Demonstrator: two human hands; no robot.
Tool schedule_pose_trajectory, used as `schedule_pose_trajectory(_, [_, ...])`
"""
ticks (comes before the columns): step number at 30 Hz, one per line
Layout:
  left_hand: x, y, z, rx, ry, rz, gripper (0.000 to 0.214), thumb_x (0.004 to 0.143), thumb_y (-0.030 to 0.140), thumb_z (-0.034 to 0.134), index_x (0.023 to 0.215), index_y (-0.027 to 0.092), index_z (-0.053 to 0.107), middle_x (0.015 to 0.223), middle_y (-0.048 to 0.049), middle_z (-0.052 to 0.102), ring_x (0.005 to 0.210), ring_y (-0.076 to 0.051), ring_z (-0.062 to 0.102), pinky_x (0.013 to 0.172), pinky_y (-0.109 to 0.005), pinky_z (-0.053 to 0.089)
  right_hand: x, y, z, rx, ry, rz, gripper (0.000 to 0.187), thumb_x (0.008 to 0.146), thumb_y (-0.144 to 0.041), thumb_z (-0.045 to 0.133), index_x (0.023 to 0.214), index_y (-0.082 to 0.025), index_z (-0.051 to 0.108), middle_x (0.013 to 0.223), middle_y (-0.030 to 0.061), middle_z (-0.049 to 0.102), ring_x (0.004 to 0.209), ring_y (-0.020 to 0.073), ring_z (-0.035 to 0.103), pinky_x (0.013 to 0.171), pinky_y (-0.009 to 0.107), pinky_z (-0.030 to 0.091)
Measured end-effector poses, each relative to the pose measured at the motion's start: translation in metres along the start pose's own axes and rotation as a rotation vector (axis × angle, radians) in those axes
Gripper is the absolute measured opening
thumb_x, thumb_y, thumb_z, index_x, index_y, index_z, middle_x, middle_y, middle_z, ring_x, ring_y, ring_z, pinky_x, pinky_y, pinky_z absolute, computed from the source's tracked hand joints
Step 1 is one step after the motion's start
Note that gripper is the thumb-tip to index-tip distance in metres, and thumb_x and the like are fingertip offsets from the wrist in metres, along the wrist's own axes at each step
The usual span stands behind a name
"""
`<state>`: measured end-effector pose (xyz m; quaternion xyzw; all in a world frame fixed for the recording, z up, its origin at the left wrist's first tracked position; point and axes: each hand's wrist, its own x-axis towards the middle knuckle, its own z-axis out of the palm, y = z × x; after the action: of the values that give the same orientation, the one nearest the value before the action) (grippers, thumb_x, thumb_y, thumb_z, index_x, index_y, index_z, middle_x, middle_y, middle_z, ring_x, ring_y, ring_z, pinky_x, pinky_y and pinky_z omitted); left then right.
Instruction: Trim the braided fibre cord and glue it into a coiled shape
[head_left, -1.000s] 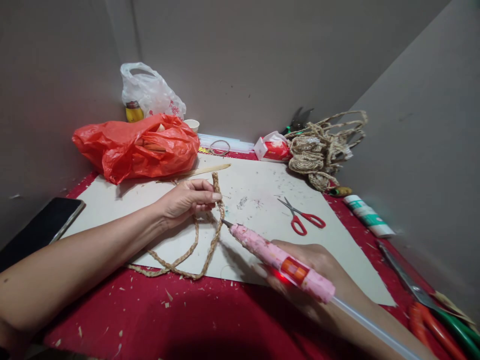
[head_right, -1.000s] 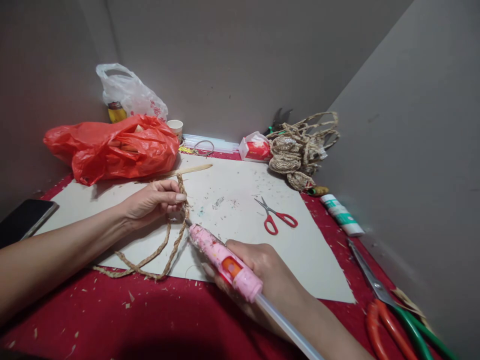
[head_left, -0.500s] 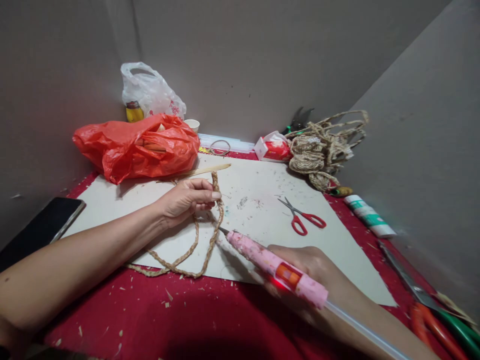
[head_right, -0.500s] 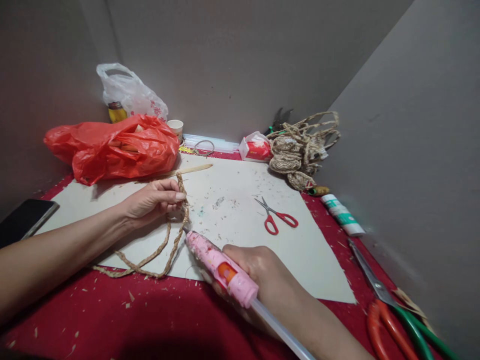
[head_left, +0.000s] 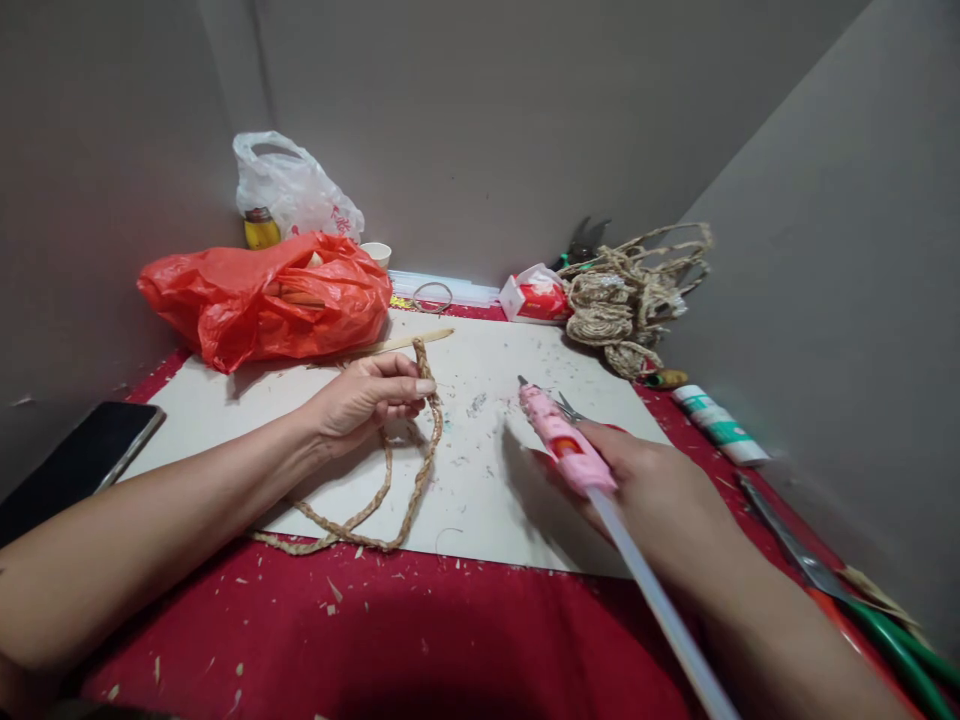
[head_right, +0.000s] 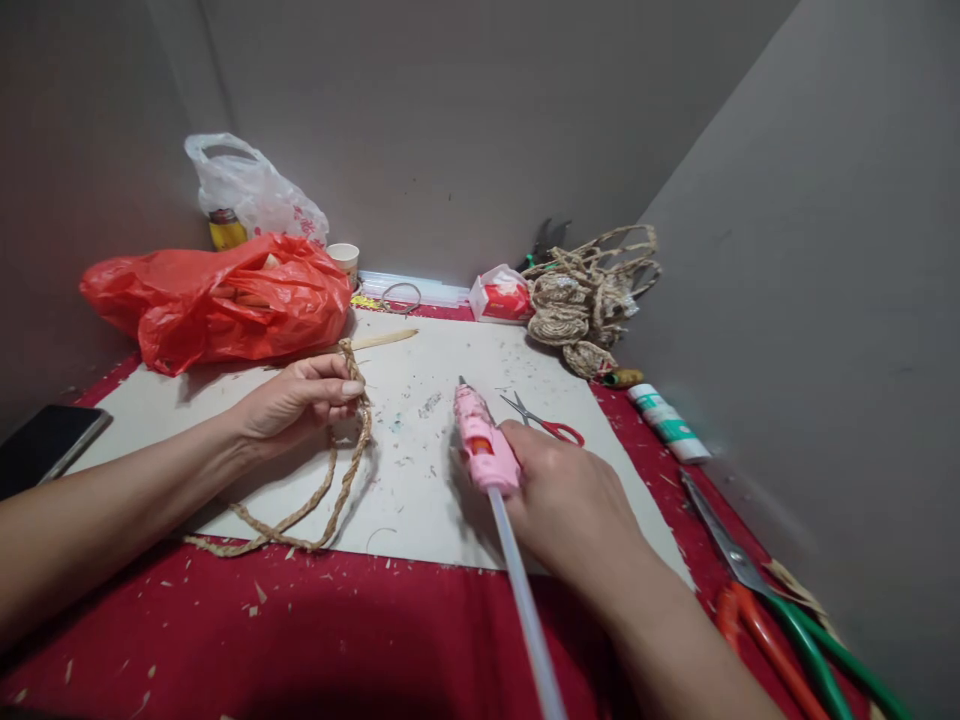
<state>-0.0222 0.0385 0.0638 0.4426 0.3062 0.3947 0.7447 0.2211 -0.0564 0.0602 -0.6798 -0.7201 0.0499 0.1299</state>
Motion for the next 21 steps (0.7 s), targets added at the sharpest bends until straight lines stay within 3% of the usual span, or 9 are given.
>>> schedule_pose_trajectory(4, [-0.008, 0.006, 0.007, 0.049, -0.027, 0.032, 0.016, 0.063, 0.014, 0.078, 0.068, 0.014, 0.063, 0.068, 0.0029, 0.061, 0.061, -0.007, 0.054, 0.063, -0.022, 0.042, 0.012, 0.004, -0.002, -0.241, -0.103, 0.070, 0.028, 0.081, -0.047, 0.051, 0.073, -0.020, 0.056, 0.075, 0.0083, 0.066, 0.064, 0.0223, 0.058, 0.050, 0.028, 0.027])
schedule_pose_trajectory(7, [-0.018, 0.010, 0.016, 0.124, -0.041, 0.111, 0.017, 0.062, 0.015, 0.080, 0.069, 0.014, 0.064, 0.069, 0.0026, 0.062, 0.064, -0.008, 0.055, 0.068, -0.024, 0.044, 0.015, 0.006, -0.004, -0.231, -0.160, 0.034, 0.031, 0.082, -0.049, 0.052, 0.082, -0.019, 0.062, 0.083, 0.0095, 0.068, 0.072, 0.0244, 0.062, 0.051, 0.029, 0.029])
schedule_pose_trajectory(9, [-0.025, 0.013, 0.021, 0.198, -0.052, 0.179, 0.017, 0.063, 0.016, 0.080, 0.069, 0.015, 0.064, 0.070, 0.0020, 0.062, 0.066, -0.009, 0.056, 0.068, -0.024, 0.044, 0.013, 0.005, -0.008, -0.161, -0.118, 0.004, 0.030, 0.082, -0.046, 0.054, 0.091, -0.019, 0.065, 0.090, 0.0097, 0.069, 0.079, 0.0253, 0.063, 0.056, 0.030, 0.034])
schedule_pose_trajectory(11, [-0.032, 0.015, 0.026, 0.275, -0.077, 0.251, 0.015, 0.064, 0.015, 0.080, 0.069, 0.016, 0.065, 0.073, 0.0013, 0.063, 0.068, -0.009, 0.056, 0.069, -0.023, 0.045, 0.008, -0.001, -0.012, 0.033, 0.006, -0.040, 0.030, 0.084, -0.041, 0.053, 0.099, -0.019, 0.066, 0.096, 0.0098, 0.069, 0.084, 0.0241, 0.063, 0.065, 0.031, 0.042])
schedule_pose_trajectory(13, [-0.039, 0.015, 0.030, 0.365, -0.112, 0.333, 0.013, 0.066, 0.015, 0.079, 0.069, 0.018, 0.067, 0.074, 0.0006, 0.063, 0.070, -0.010, 0.057, 0.069, -0.023, 0.046, 0.001, -0.012, -0.015, 0.362, 0.076, -0.116, 0.029, 0.088, -0.036, 0.049, 0.102, -0.017, 0.066, 0.102, 0.0096, 0.069, 0.089, 0.0211, 0.063, 0.075, 0.032, 0.046])
schedule_pose_trajectory(17, [-0.050, 0.015, 0.037, 0.563, -0.168, 0.470, 0.008, 0.071, 0.014, 0.075, 0.075, 0.022, 0.072, 0.074, -0.0012, 0.063, 0.070, -0.012, 0.057, 0.066, -0.025, 0.046, -0.012, -0.040, -0.012, 0.957, -0.147, -0.319, 0.029, 0.092, -0.031, 0.047, 0.112, -0.019, 0.065, 0.111, 0.0064, 0.068, 0.103, 0.0174, 0.061, 0.089, 0.030, 0.046])
schedule_pose_trajectory(21, [-0.056, 0.012, 0.040, 0.688, -0.189, 0.589, 0.013, 0.072, 0.013, 0.073, 0.078, 0.025, 0.074, 0.074, -0.0025, 0.063, 0.069, -0.015, 0.059, 0.065, -0.028, 0.047, -0.015, -0.052, -0.004, 1.178, -0.258, -0.396, 0.026, 0.093, -0.030, 0.048, 0.108, -0.020, 0.066, 0.101, 0.0025, 0.069, 0.095, 0.0159, 0.061, 0.086, 0.029, 0.047])
